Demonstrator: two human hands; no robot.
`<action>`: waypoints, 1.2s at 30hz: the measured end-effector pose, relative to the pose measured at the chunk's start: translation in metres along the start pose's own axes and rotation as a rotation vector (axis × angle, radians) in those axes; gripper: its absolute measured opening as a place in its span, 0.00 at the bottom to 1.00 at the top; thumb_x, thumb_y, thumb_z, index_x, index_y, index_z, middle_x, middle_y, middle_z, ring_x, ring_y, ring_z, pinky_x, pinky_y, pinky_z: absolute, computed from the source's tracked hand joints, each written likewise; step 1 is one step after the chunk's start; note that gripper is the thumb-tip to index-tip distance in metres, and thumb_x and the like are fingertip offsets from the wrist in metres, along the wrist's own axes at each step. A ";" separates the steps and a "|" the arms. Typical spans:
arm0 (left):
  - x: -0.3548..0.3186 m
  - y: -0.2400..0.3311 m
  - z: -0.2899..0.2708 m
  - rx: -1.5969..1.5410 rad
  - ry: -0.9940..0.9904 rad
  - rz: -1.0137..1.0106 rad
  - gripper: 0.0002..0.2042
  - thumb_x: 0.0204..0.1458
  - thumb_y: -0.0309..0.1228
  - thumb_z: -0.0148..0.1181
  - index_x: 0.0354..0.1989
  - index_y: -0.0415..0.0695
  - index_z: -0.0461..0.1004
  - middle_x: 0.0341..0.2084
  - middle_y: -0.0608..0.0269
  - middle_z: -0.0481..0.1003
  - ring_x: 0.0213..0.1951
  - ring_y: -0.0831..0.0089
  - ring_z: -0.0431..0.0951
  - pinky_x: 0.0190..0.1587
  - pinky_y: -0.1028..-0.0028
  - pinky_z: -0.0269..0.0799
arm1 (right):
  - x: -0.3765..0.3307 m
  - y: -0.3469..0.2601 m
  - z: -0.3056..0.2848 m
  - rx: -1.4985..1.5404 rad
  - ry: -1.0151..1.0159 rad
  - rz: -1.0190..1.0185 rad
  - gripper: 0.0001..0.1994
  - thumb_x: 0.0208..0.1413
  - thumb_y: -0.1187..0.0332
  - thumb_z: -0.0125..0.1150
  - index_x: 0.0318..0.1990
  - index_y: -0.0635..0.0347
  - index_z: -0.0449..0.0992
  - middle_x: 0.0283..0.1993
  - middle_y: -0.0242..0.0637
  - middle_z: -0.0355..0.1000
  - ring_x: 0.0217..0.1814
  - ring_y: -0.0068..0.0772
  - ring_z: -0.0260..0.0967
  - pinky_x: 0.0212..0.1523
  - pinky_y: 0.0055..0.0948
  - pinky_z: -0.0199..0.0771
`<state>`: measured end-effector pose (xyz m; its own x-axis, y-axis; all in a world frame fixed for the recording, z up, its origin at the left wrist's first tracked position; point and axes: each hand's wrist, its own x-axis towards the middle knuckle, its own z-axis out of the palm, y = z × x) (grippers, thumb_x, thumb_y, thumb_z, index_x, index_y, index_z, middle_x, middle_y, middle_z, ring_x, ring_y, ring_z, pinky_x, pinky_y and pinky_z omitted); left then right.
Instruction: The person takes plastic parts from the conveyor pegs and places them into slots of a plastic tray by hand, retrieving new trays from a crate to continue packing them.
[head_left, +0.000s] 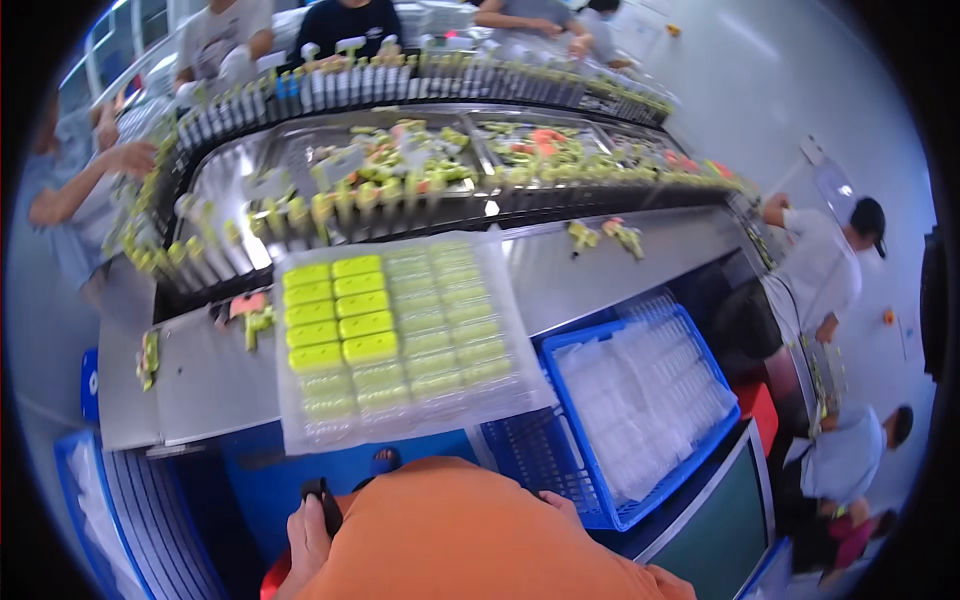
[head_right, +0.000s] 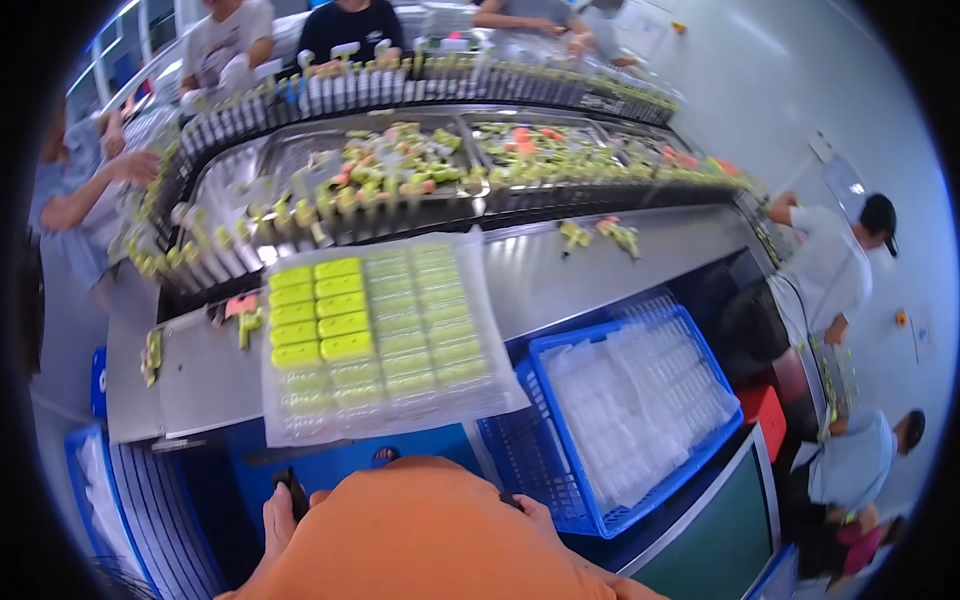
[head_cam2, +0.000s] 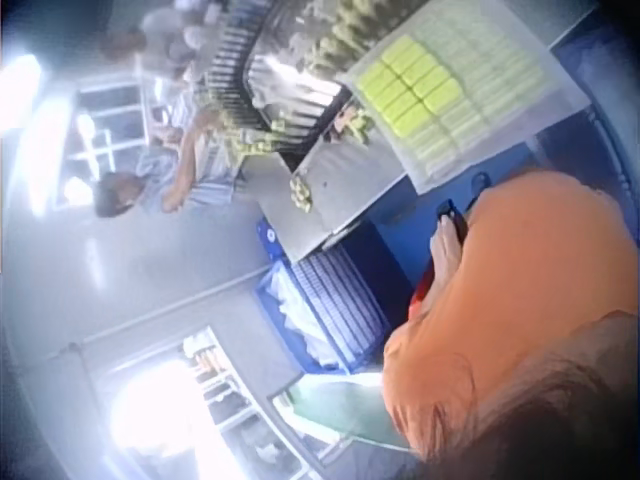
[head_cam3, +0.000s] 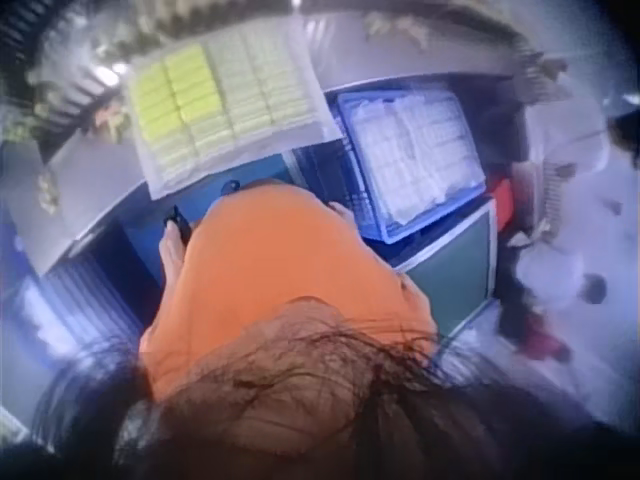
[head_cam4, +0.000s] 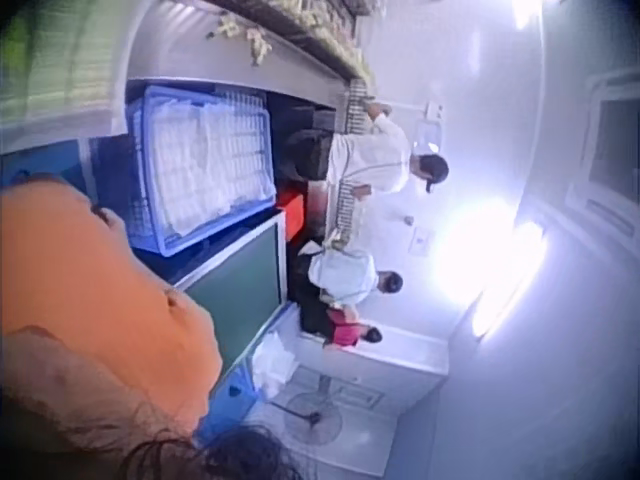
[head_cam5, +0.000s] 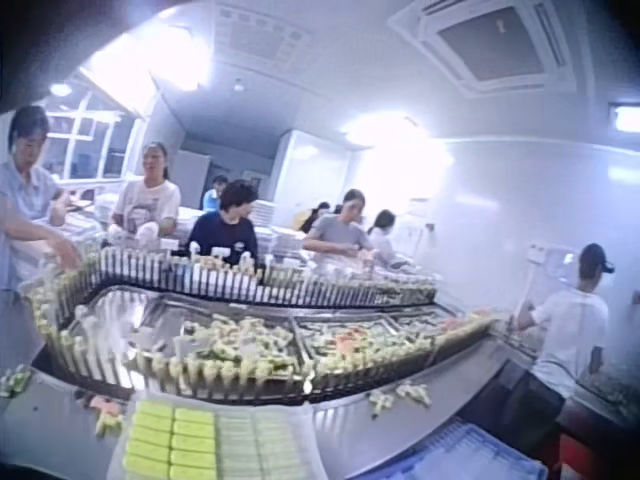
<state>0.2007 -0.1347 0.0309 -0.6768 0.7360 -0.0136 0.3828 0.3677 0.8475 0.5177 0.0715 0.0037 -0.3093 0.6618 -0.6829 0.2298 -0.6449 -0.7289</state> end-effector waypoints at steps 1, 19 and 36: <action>0.001 0.005 -0.005 -0.107 -0.083 -0.114 0.21 0.64 0.41 0.39 0.25 0.36 0.65 0.17 0.43 0.66 0.21 0.43 0.66 0.25 0.54 0.56 | 0.000 0.004 -0.003 0.029 -0.037 0.002 0.15 0.60 0.69 0.59 0.52 0.65 0.72 0.42 0.31 0.74 0.41 0.19 0.70 0.42 0.22 0.70; -0.067 -0.053 -0.005 -0.664 0.125 -0.784 0.19 0.55 0.48 0.50 0.27 0.42 0.72 0.22 0.61 0.75 0.26 0.67 0.74 0.29 0.65 0.67 | 0.005 0.008 -0.021 0.070 -0.091 0.023 0.12 0.58 0.68 0.63 0.46 0.63 0.75 0.39 0.30 0.75 0.38 0.17 0.71 0.38 0.19 0.70; 0.072 0.062 0.035 -1.079 0.211 -0.179 0.07 0.55 0.20 0.46 0.37 0.49 0.60 0.10 0.69 0.56 0.09 0.79 0.53 0.11 0.75 0.48 | 0.011 -0.049 0.012 -0.024 -0.197 -0.151 0.08 0.49 0.79 0.62 0.34 0.58 0.72 0.28 0.23 0.67 0.29 0.10 0.60 0.31 0.13 0.58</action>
<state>0.1979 -0.0394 0.0640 -0.7998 0.5731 -0.1783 -0.4092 -0.3033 0.8606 0.4919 0.1060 0.0328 -0.5154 0.6611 -0.5453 0.1883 -0.5334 -0.8246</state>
